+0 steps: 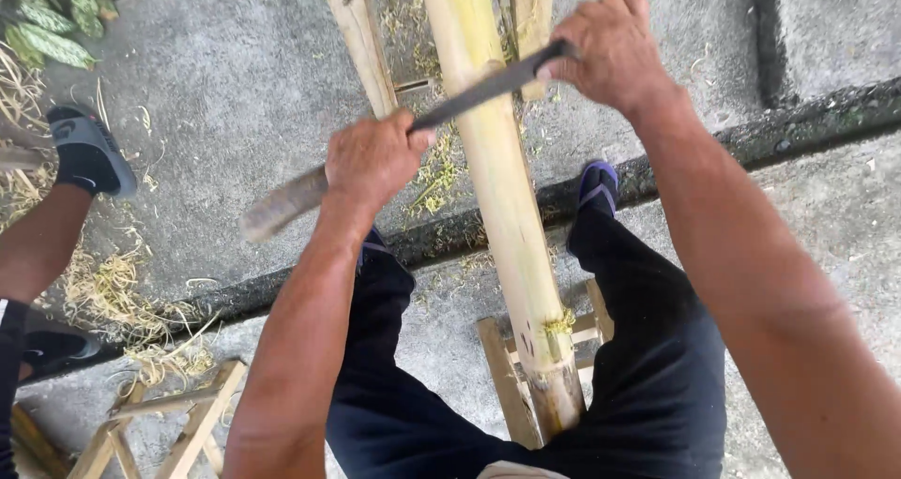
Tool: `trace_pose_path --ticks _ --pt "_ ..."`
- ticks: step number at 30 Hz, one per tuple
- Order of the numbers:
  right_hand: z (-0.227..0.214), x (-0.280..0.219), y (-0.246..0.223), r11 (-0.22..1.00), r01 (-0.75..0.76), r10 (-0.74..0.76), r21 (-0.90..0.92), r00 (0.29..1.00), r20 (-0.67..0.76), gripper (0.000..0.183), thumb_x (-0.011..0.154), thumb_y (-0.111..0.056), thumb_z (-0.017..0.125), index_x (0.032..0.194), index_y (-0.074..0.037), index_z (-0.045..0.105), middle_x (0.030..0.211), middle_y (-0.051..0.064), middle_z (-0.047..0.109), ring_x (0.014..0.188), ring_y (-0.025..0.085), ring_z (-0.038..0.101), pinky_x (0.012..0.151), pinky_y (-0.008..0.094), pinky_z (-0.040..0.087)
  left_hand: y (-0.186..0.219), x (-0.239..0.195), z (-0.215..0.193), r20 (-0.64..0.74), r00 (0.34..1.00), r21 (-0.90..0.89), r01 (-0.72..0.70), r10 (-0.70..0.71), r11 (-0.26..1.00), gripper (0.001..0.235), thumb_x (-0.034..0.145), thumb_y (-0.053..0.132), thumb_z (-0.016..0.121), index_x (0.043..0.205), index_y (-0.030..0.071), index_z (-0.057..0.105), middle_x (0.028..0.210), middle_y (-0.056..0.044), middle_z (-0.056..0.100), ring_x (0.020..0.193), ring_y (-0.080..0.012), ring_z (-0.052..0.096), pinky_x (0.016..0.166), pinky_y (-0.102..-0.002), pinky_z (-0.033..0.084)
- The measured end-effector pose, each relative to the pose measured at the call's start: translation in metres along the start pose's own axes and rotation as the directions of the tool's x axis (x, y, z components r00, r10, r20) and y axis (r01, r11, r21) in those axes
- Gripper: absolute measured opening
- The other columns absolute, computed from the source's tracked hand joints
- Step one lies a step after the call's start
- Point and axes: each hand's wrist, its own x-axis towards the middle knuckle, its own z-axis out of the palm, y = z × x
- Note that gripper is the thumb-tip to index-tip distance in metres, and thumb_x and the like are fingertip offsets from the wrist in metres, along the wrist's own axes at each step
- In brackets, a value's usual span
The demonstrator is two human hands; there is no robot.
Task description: Scraping the outer layer of a long bamboo pole using a large machete tool while seated.
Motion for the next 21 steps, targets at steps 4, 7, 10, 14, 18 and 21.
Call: trace_pose_path --ticks 4,7,10,14,18,21 --pt "0.023 -0.024 0.001 0.995 -0.085 0.082 0.05 0.995 0.064 0.043 0.091 -0.063 0.067 0.106 -0.024 0.08 0.101 0.004 0.069 0.107 0.025 0.055 0.113 0.047 0.031 0.015 -0.008 -0.014 0.394 0.907 0.002 0.159 -0.147 0.987 0.048 0.103 0.056 0.047 0.109 0.014 0.068 0.077 -0.013 0.075 0.077 -0.0308 0.077 0.081 -0.049 0.055" --pt "0.038 -0.01 0.019 0.993 0.001 0.013 0.12 0.993 -0.115 0.043 0.091 -0.06 0.068 0.107 -0.022 0.079 0.106 0.001 0.069 0.113 0.023 0.054 0.114 0.045 0.031 0.007 0.001 -0.008 0.378 0.91 0.022 0.177 -0.172 0.984 0.045 0.104 0.055 0.048 0.11 0.015 0.069 0.082 -0.016 0.074 0.082 -0.0334 0.074 0.081 -0.053 0.053" --pt "0.029 0.018 0.028 0.991 0.115 -0.089 0.073 0.954 -0.285 0.044 0.092 -0.058 0.066 0.11 -0.019 0.077 0.107 0.0 0.067 0.119 0.022 0.053 0.116 0.043 0.031 -0.001 0.022 -0.011 0.056 0.997 0.025 0.059 -0.06 0.998 0.046 0.097 0.058 0.057 0.102 0.015 0.074 0.083 -0.012 0.073 0.085 -0.0341 0.07 0.081 -0.054 0.051" --pt "0.024 0.004 0.012 0.998 0.036 -0.028 0.046 0.988 -0.152 0.045 0.09 -0.059 0.068 0.112 -0.021 0.078 0.099 0.002 0.066 0.109 0.025 0.052 0.111 0.045 0.031 0.006 0.015 -0.016 0.185 0.972 0.001 0.147 -0.145 0.989 0.047 0.099 0.058 0.052 0.105 0.015 0.072 0.077 -0.011 0.071 0.084 -0.0313 0.071 0.083 -0.054 0.05" --pt "0.024 0.006 0.017 0.999 0.05 -0.05 0.001 0.986 -0.162 0.048 0.094 -0.063 0.062 0.112 -0.021 0.078 0.1 0.001 0.066 0.112 0.024 0.052 0.115 0.045 0.03 0.003 0.008 -0.006 0.357 0.918 -0.022 0.193 -0.172 0.981 0.049 0.101 0.06 0.05 0.102 0.015 0.068 0.078 -0.013 0.071 0.082 -0.0335 0.073 0.081 -0.049 0.055" --pt "0.024 -0.007 0.008 0.994 0.082 -0.094 -0.068 0.978 -0.187 0.05 0.093 -0.067 0.059 0.109 -0.023 0.078 0.098 0.001 0.066 0.114 0.024 0.053 0.116 0.046 0.029 -0.004 0.01 0.006 0.147 0.985 -0.094 0.11 -0.095 0.989 0.047 0.099 0.057 0.055 0.1 0.012 0.068 0.076 -0.015 0.068 0.079 -0.0373 0.068 0.074 -0.056 0.05"
